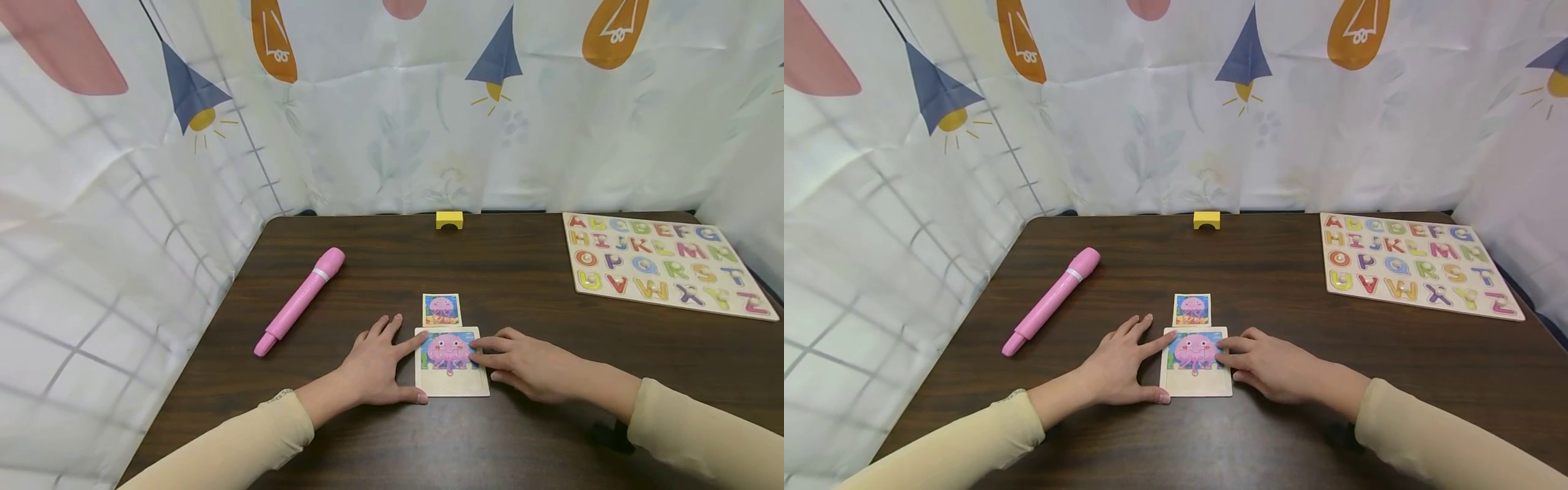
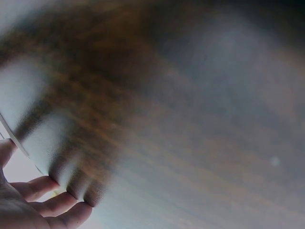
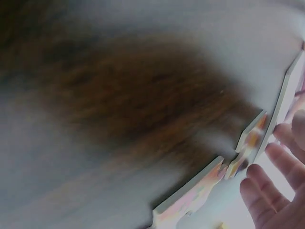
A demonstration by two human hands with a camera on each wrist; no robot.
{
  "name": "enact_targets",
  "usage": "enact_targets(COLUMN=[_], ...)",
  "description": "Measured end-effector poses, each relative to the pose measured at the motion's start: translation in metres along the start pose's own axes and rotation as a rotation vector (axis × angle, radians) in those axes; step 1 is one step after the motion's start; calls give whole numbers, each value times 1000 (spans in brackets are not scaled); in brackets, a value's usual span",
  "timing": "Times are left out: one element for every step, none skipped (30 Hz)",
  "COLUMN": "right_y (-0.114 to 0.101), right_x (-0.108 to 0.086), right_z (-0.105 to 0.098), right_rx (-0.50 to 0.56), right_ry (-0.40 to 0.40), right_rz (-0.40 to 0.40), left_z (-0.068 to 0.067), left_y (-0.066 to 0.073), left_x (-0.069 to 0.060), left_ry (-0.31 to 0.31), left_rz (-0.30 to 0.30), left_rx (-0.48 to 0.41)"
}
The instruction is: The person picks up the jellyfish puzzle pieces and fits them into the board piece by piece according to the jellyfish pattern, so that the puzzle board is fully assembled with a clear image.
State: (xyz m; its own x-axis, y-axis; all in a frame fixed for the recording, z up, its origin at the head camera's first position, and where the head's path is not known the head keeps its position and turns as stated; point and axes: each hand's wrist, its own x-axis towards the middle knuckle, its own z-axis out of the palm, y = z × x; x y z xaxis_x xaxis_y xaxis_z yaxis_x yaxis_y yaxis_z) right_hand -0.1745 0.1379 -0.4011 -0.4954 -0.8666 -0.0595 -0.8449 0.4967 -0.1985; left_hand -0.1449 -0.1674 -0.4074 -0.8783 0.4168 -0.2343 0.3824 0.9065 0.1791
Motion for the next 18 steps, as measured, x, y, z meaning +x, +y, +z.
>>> enact_targets(right_y=[0, 1, 1, 1, 1, 1, 1, 1, 1, 1, 1, 0, 0, -1, -2, -3, -4, -5], right_x=[0, 1, 1, 2, 2, 3, 4, 4, 5, 6, 6, 7, 8, 8, 9, 10, 11, 13], right_z=[0, -1, -1, -2, -2, -3, -3, -3, -4, -5, -5, -5, -6, -6, -6, -6, -5, -5], right_rx=[6, 3, -10, -33, -65, -102, -141, -168, -191, -208, -211, -204, -191, -175, -166, -159, -150, -151], right_ry=[-3, -10, -13, -14, -15, -14, -15, -16, -15, -18, -20, -21, -22, -21, -16, -11, -8, -7], right_rz=[5, 10, 9, 2, -9, -25, -40, -48, -58, -65, -67, -64, -59, -55, -56, -58, -55, -55], left_z=[0, 0, 0, 0, 0, 0, 0, 0, 0, 0, 0, 0, 0, 1, 1, 1, 1, 1], left_y=[0, 0, 0, 0, 0, 0, 0, 0, 0, 0, 0, 0, 0, 0, 0, 0, 0, -1], left_x=[0, 0, 0, 0, 0, 0, 0, 0, 0, 1, 1, 1, 1, 1, 1, 1, 1, 1], left_ry=[1, 3, 5, 6, 6, 6, 7, 8, 8, 8, 8, 7, 8, 8, 7, 6, 7, 7], left_rz=[1, 2, 2, 2, 2, 1, 1, 1, 1, 1, 1, 1, 1, 1, 0, -1, -1, -1], left_rx=[-1, -1, -2, -1, 1, 1, 2, 4, 5, 6, 7, 8, 9, 10, 10, 10, 10, 10])
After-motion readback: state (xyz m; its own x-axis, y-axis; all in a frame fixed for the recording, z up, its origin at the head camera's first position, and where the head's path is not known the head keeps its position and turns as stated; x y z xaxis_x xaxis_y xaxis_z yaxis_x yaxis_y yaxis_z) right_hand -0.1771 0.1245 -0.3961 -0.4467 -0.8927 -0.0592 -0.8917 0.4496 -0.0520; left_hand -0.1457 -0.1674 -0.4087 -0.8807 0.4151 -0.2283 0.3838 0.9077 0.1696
